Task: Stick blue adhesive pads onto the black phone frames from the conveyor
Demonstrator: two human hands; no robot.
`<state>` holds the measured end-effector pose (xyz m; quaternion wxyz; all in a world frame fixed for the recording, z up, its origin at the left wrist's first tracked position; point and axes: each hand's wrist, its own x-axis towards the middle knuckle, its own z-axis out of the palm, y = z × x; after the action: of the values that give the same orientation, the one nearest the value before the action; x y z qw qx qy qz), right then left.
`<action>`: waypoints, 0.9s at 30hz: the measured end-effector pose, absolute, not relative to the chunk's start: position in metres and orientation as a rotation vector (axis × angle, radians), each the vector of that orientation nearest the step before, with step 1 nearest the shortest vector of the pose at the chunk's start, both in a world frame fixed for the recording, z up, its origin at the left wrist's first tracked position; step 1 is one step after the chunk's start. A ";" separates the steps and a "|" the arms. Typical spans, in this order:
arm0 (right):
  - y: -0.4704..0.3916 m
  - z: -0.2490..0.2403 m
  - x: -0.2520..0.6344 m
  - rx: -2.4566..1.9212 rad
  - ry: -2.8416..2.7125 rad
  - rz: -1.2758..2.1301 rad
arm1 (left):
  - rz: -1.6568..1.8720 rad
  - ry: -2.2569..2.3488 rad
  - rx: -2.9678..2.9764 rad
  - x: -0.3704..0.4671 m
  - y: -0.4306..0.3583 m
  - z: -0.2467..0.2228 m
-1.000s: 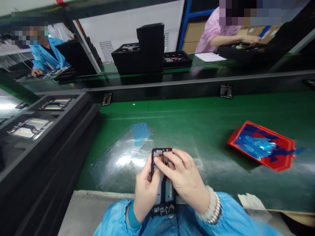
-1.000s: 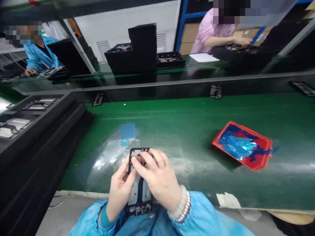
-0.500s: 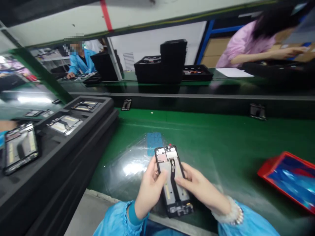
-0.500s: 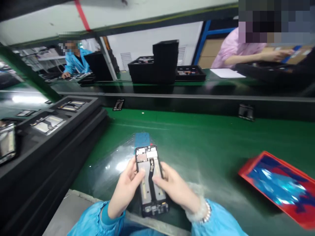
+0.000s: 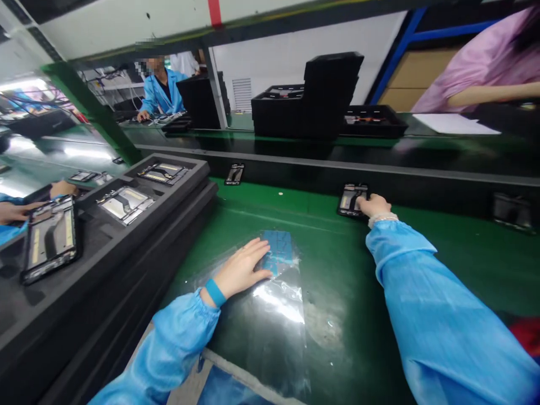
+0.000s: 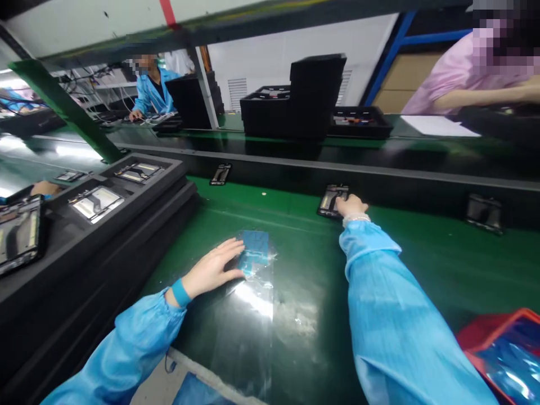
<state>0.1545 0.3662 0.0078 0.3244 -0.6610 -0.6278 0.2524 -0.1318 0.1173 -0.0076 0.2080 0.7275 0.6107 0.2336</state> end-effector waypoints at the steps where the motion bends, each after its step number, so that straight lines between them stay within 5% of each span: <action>1: 0.362 0.008 0.151 -1.698 -1.685 0.614 | 0.605 1.654 2.052 -0.130 0.124 -0.013; 12: 0.163 -0.016 0.076 -0.871 -2.391 0.383 | 0.624 1.787 2.050 -0.119 0.129 -0.034; 27: 0.135 -0.013 0.086 -1.049 -2.096 0.656 | 1.014 1.527 1.679 -0.102 0.106 -0.006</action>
<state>0.0862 0.1350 -0.0127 0.3462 -0.4044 -0.8079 0.2528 -0.1016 0.1065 -0.0059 0.3220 0.6395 0.5817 0.3860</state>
